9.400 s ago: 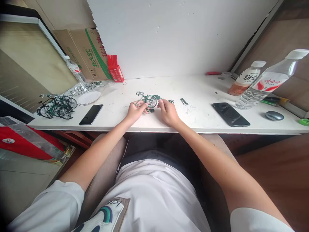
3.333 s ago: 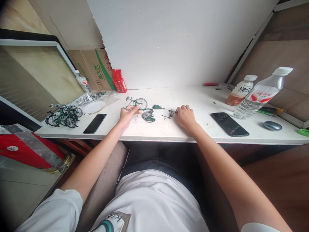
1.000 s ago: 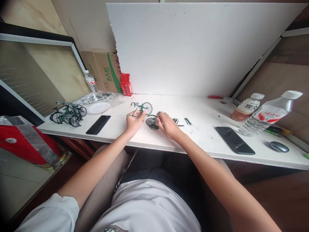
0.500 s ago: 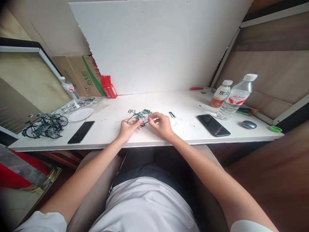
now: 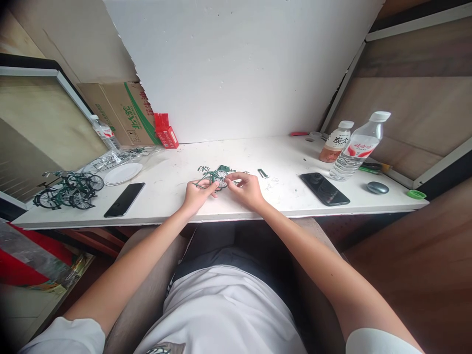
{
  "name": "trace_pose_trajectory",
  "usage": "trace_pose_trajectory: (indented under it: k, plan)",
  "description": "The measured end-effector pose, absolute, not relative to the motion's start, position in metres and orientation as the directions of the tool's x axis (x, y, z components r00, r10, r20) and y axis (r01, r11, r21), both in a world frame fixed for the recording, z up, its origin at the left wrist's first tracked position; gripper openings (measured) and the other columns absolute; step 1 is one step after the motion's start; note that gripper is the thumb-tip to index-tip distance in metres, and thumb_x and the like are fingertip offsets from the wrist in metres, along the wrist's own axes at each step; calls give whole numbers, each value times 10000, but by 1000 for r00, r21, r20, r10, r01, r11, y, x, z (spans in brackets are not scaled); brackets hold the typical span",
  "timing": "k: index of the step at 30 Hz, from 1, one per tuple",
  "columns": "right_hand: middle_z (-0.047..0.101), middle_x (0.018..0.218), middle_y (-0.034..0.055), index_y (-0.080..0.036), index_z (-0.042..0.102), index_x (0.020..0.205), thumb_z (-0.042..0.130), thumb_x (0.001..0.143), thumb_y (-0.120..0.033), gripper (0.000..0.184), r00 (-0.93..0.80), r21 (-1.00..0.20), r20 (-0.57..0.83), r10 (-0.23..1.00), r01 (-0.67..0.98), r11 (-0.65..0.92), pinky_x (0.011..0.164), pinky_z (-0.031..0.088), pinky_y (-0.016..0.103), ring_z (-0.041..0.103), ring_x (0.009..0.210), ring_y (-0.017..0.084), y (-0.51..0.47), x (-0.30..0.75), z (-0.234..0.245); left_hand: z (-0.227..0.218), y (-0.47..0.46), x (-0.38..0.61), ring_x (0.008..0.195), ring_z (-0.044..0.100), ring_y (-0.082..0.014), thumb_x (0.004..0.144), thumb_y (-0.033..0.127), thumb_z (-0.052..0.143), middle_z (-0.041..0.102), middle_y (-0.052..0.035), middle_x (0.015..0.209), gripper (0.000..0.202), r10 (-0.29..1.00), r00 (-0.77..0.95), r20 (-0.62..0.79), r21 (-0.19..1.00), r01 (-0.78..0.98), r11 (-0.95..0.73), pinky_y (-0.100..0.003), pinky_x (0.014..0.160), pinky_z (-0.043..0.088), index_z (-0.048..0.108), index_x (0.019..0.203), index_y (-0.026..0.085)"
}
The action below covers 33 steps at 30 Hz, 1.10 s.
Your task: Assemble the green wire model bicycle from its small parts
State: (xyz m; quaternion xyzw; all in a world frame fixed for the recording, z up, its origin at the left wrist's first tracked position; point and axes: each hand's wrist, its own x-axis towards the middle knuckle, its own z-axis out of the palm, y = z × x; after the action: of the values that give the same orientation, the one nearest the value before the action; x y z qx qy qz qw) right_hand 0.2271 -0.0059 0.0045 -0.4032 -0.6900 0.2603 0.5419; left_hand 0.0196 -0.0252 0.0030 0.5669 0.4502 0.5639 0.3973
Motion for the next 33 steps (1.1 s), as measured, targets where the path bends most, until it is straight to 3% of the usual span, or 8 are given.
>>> trace_pose_trajectory:
  k: [16, 33]
  plan:
    - [890, 1041, 85, -222, 881, 984, 790, 975, -456, 251, -118, -756, 539, 834, 369, 541, 746, 646, 358, 835, 971, 283, -5, 227, 5, 0, -22, 19, 623, 789, -245, 807, 562, 937, 836, -101, 802, 418, 955, -30, 295, 953, 81, -292, -329, 608, 574, 812, 796, 163]
    - [890, 1061, 77, -257, 879, 998, 743, 1019, -413, 208, -128, -645, 672, 729, 382, 662, 720, 630, 384, 827, 960, 280, -7, 227, 0, 2, -23, 19, 671, 795, -240, 847, 570, 913, 858, -117, 869, 408, 966, -2, 257, 965, 48, -257, -388, 787, 634, 822, 835, 172]
